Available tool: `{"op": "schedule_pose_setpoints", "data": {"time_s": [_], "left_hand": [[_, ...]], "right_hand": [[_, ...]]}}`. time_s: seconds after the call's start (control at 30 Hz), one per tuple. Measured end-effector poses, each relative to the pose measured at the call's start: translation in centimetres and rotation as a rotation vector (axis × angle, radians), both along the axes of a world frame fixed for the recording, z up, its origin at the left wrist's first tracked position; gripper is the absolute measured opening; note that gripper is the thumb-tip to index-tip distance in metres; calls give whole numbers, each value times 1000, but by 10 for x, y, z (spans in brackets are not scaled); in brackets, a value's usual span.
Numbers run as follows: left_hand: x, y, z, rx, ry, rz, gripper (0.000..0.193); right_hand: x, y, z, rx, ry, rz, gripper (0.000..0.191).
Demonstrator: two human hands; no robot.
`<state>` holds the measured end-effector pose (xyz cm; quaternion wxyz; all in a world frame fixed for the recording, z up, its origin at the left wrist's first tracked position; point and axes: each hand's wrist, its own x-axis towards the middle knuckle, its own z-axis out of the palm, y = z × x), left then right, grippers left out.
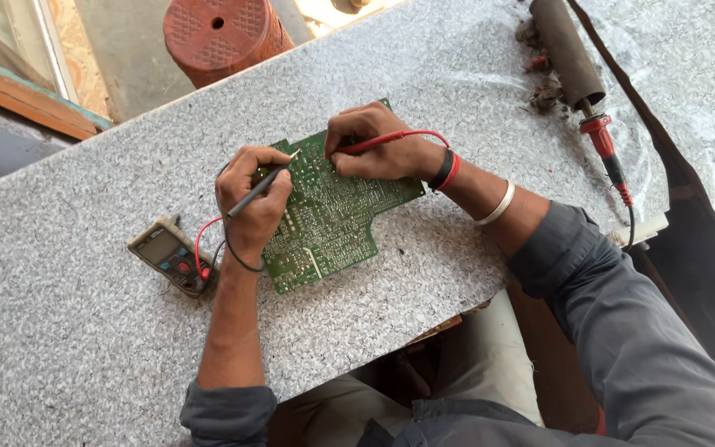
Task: The person tests a green circuit board on a workbench using a digital multimeter. They hold the board steady with one hand while touching the red and black probes to various points on the board, repositioning the probes across different components and flipping the board to test other areas.
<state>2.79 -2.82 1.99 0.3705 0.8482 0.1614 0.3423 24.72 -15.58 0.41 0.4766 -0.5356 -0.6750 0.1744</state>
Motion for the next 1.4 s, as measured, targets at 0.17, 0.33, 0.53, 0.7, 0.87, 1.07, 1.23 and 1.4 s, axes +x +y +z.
{"op": "schedule_pose_setpoints", "data": {"time_s": [0.17, 0.33, 0.53, 0.7, 0.87, 1.07, 1.23, 1.4], "left_hand": [[-1, 2, -3, -27, 17, 2, 13], [-1, 1, -3, 42, -7, 15, 14], [1, -1, -6, -66, 1, 40, 13], [0, 3, -16, -53, -53, -51, 19], [-2, 5, -28, -226, -22, -84, 25], [-3, 8, -31, -190, 6, -103, 36], [0, 6, -27, -161, 28, -92, 35], [0, 3, -19, -73, 92, -32, 30]], "right_hand": [[1, 3, -3, 26, -34, 3, 7], [-1, 1, 1, 28, -18, 5, 8], [-4, -2, 7, 47, -20, -31, 11], [-6, -5, 7, 18, -19, -78, 11], [-4, -5, 3, 30, -14, -63, 11], [-2, -5, -2, 47, -23, -61, 11], [-1, -3, -1, 21, -21, -57, 11], [-2, -4, 3, 14, -26, -52, 12]]}}
